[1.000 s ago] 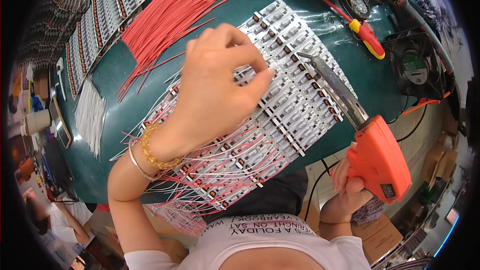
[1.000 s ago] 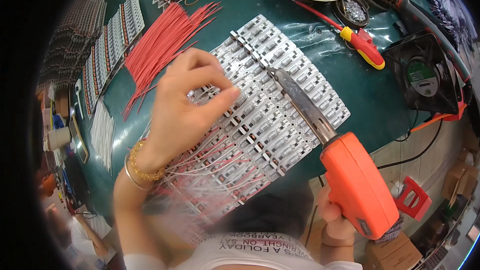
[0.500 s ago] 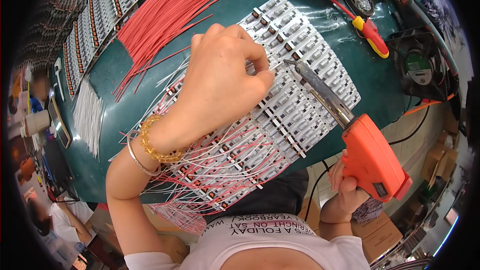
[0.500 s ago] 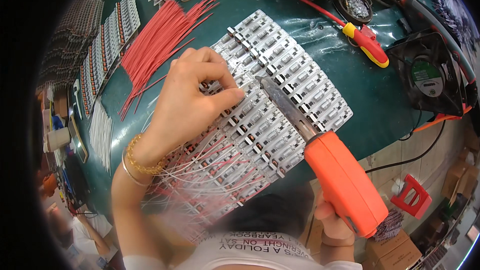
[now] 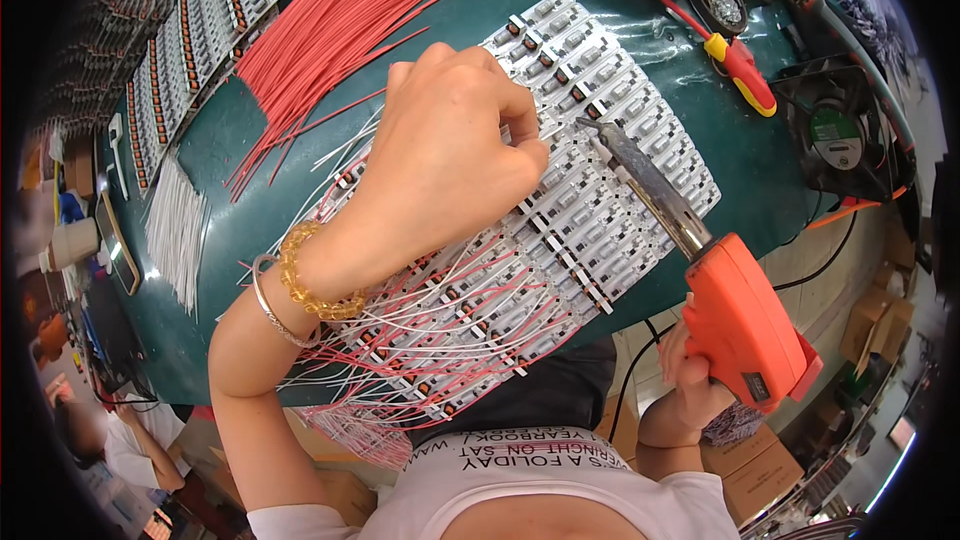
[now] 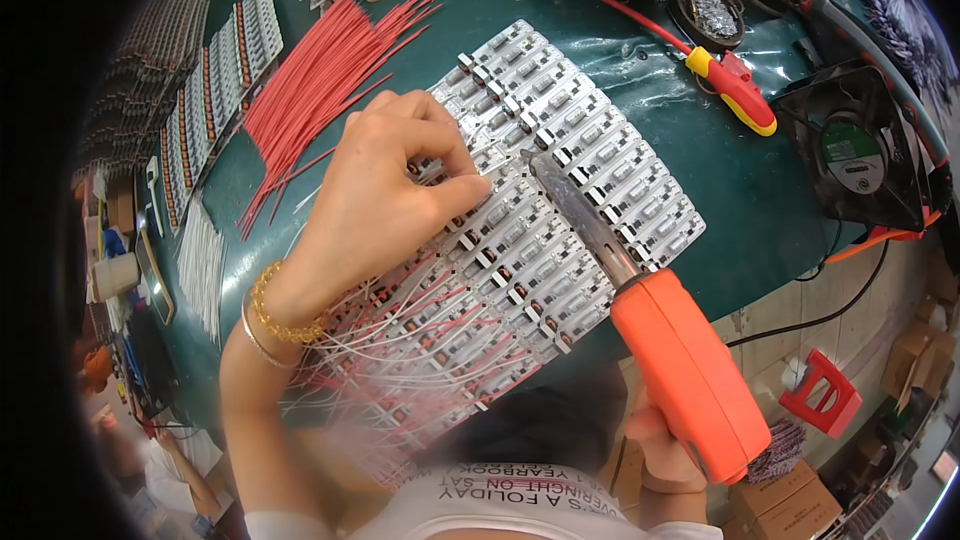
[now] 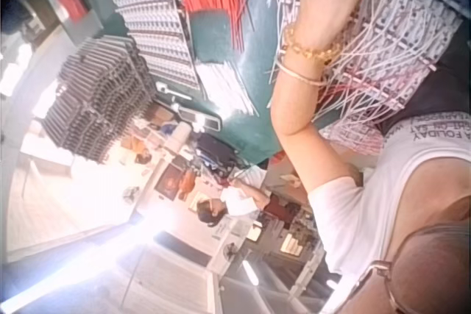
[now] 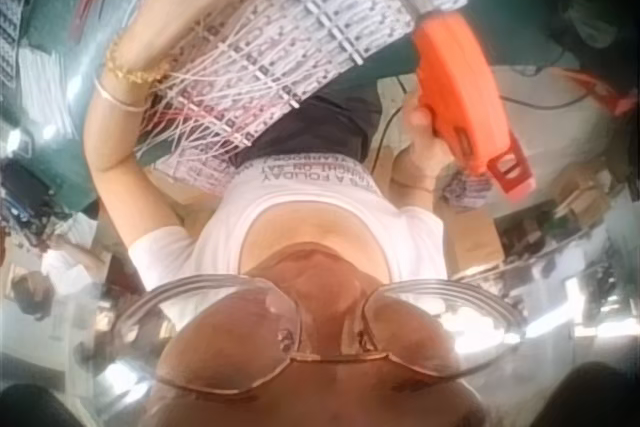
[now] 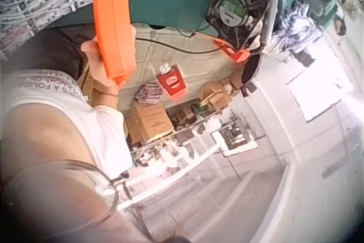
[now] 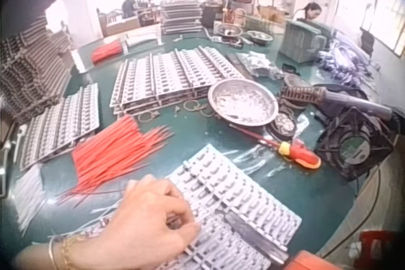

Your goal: The person uses a soldering iron to attach red and white wires to a grid of electronic components on a workbench. They repeatedly pick up individual wires, position them against the component terminals, and apply the soldering iron to secure the connections.

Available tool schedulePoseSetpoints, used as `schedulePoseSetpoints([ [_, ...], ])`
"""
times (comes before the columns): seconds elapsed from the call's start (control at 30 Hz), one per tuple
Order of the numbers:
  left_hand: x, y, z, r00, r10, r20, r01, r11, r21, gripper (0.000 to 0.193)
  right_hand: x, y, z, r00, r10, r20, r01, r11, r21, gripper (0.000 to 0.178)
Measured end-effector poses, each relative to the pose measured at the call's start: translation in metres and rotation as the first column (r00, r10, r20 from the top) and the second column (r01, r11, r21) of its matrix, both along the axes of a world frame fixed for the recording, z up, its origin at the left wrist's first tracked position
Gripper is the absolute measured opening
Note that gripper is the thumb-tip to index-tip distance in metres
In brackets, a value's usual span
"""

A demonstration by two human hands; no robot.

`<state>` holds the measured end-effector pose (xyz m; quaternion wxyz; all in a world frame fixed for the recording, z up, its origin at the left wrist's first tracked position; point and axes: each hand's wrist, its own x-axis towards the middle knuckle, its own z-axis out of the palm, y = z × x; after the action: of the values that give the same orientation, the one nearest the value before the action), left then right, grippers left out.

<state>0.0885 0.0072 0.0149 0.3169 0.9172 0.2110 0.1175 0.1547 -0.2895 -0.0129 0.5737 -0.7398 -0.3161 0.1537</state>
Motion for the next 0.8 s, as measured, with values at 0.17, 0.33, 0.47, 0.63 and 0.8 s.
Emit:
schedulePoseSetpoints([
  [0.17,0.0,-0.001,-0.001,1.0,-0.002,0.017,0.002,1.0,0.031,0.014,0.0,-0.002,-0.005,1.0,0.025,-0.012,-0.025,1.0,0.01,0.076],
  [0.33,-0.001,-0.001,0.001,1.0,0.003,-0.007,-0.003,1.0,0.03,0.014,-0.008,-0.005,0.01,0.941,-0.1,-0.322,0.067,0.991,-0.115,0.075],
  [0.47,-0.003,-0.007,0.003,0.997,0.078,0.013,-0.077,0.994,-0.079,0.013,-0.008,-0.002,0.015,0.902,-0.11,-0.418,0.078,0.993,-0.091,0.068],
  [0.63,-0.007,-0.015,-0.01,0.957,0.086,0.278,-0.088,0.996,-0.003,0.009,-0.01,0.001,0.021,0.881,-0.11,-0.46,0.123,0.992,-0.002,0.069],
  [0.8,-0.003,-0.027,-0.01,0.979,-0.03,0.202,0.008,0.994,0.112,0.008,-0.007,0.0,-0.005,0.976,-0.118,-0.182,0.137,0.986,0.092,0.083],
])
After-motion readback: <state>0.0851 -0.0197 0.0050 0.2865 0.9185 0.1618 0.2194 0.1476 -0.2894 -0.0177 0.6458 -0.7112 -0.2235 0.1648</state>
